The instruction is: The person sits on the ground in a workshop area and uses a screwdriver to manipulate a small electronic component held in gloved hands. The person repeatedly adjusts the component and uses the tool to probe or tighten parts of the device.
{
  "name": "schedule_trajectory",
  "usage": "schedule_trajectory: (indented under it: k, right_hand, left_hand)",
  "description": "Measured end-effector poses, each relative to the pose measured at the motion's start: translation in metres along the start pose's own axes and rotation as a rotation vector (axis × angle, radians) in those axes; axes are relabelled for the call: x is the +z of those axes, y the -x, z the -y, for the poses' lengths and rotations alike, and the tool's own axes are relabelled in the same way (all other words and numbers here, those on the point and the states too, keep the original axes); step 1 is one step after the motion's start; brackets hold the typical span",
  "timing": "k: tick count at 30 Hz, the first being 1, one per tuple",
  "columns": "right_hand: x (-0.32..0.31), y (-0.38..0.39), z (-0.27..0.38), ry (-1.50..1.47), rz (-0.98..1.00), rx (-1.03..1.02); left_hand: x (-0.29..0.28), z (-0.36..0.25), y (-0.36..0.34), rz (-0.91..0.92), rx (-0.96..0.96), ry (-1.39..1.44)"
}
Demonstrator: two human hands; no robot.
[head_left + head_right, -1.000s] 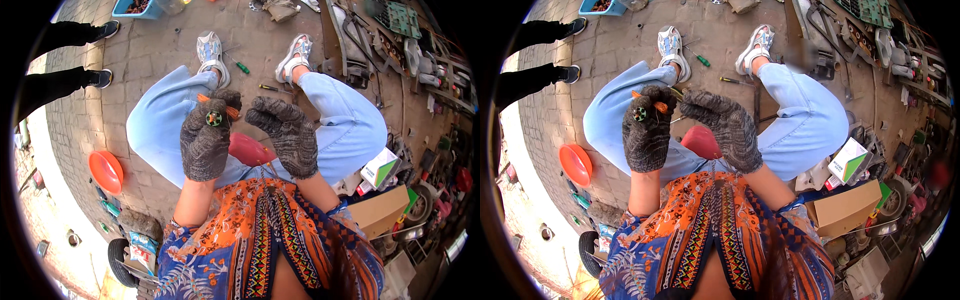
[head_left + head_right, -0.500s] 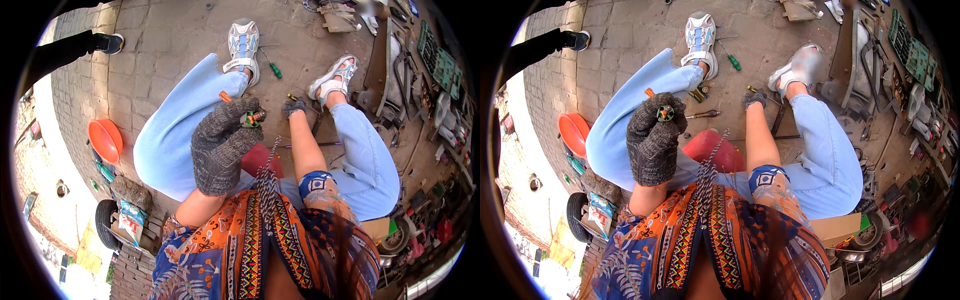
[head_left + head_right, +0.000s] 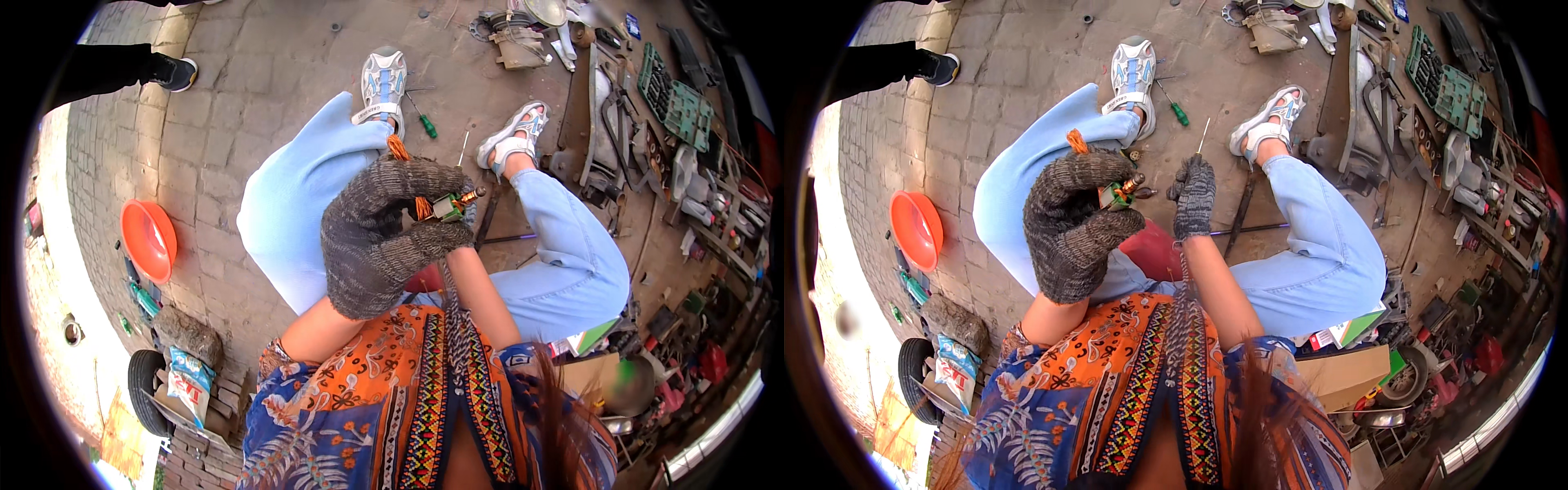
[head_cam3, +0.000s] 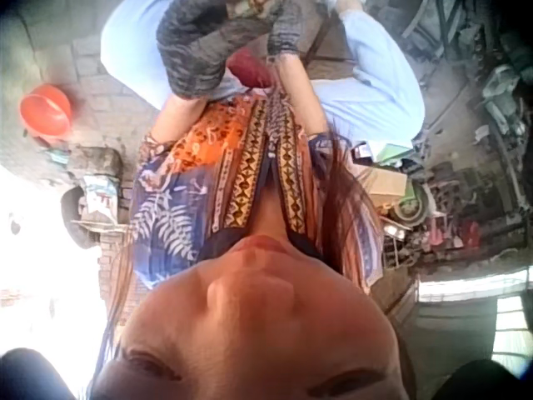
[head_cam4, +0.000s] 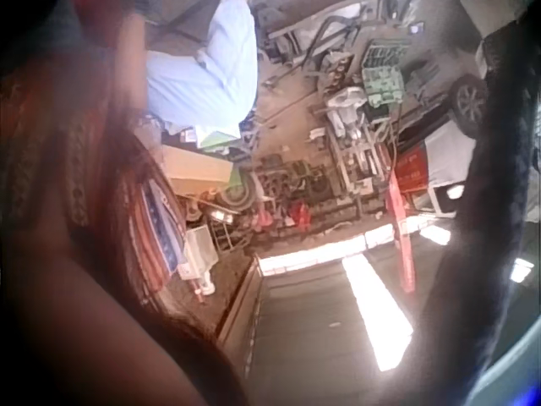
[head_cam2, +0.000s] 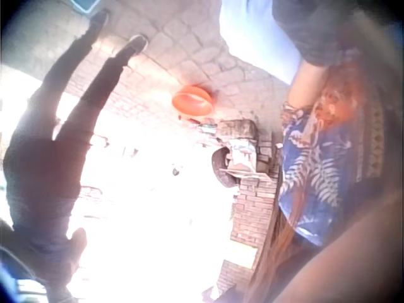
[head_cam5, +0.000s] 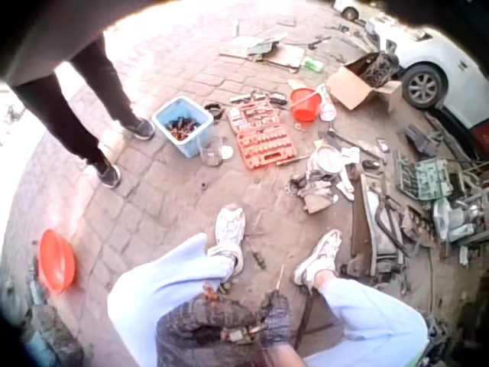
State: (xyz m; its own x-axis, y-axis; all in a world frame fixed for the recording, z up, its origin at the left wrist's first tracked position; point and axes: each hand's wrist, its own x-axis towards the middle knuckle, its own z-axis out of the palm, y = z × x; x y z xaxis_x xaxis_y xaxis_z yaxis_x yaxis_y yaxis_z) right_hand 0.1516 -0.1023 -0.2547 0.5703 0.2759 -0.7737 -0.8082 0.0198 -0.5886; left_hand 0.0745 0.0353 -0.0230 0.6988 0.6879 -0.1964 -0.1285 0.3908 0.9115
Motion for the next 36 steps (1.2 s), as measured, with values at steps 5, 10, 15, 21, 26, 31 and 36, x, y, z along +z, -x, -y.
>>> schedule_trajectory:
  k: [5,10,15,21,26,31,36]
  right_hand:
    - [0.010,0.138,0.109,0.379,0.290,-0.392]
    - [-0.022,0.188,0.136,0.694,0.443,-1.066]
    - [-0.024,0.203,0.158,0.895,0.546,-1.337]
    - [-0.023,0.221,0.168,1.044,0.523,-1.390]
    - [-0.026,0.219,0.178,1.162,0.499,-1.426]
    - [-0.032,0.223,0.183,1.212,0.423,-1.429]
    - [-0.034,0.222,0.187,1.273,0.412,-1.454]
  left_hand:
    - [-0.004,-0.006,0.030,-0.017,0.269,-0.215]
    - [0.001,-0.014,0.055,-0.008,0.442,-0.361]
    - [0.009,-0.025,0.074,0.012,0.386,-0.373]
    - [0.023,-0.034,0.082,0.034,0.417,-0.401]
    - [0.028,-0.035,0.081,0.066,0.475,-0.439]
    - [0.035,-0.038,0.079,0.079,0.521,-0.531]
    - [0.034,-0.041,0.078,0.069,0.574,-0.593]
